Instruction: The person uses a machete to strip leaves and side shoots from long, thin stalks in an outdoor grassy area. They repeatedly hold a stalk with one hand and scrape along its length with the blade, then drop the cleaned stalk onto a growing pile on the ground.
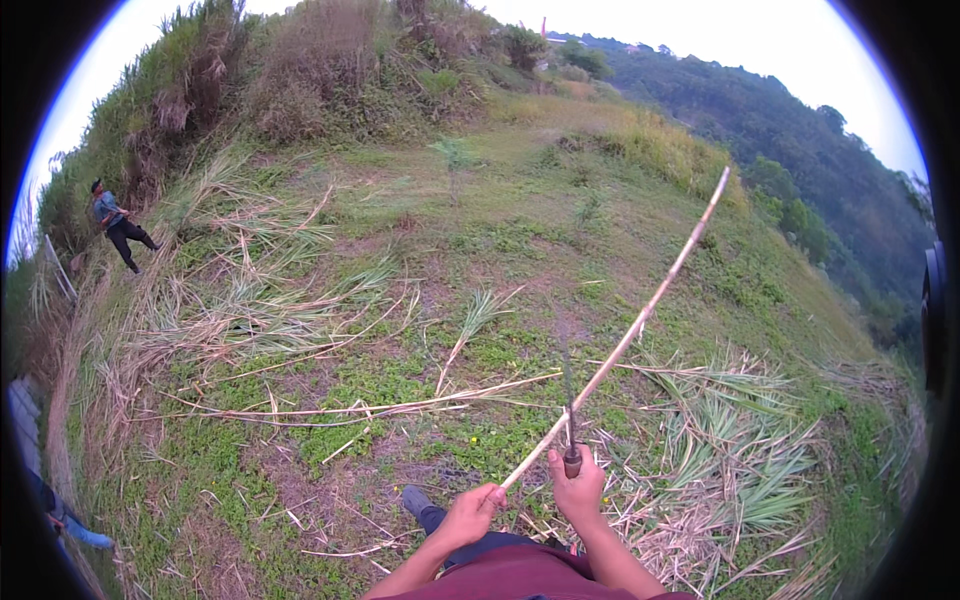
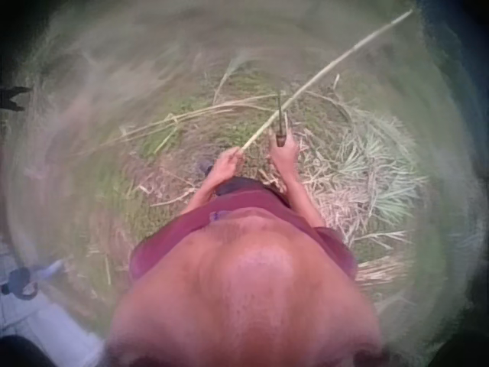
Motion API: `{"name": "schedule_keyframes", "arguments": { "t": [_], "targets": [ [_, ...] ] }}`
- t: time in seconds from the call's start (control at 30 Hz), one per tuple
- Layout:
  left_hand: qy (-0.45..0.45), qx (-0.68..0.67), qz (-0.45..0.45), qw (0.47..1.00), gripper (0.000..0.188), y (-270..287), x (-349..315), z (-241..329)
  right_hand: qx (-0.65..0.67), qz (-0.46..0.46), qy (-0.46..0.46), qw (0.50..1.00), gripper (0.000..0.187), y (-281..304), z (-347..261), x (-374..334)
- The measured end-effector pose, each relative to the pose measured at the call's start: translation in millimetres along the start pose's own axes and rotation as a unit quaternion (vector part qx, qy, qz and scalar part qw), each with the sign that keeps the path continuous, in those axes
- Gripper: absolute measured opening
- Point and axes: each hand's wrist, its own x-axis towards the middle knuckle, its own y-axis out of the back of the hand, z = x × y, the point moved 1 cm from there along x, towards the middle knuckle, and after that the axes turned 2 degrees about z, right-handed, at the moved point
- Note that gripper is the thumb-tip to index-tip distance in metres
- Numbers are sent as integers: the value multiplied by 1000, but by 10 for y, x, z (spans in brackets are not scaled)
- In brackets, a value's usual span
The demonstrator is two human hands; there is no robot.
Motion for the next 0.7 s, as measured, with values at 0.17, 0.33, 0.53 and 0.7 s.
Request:
{"name": "schedule_keyframes", "arguments": {
  "t": [0.17,0.33,0.53,0.7],
  "targets": [
    [14,-35,18,999,37,183,65,202,-264,-79,176,945,35,352,-79,-177],
    [32,-117,-18,992,39,267,26,223,-407,-45,274,870,32,836,-117,353],
    [-10,-20,57,998,37,381,-142,327,-361,48,180,914,29,1105,-109,875],
    [21,4,84,996,32,502,-299,285,-417,-100,330,841,32,713,-337,596]
  ]
}}
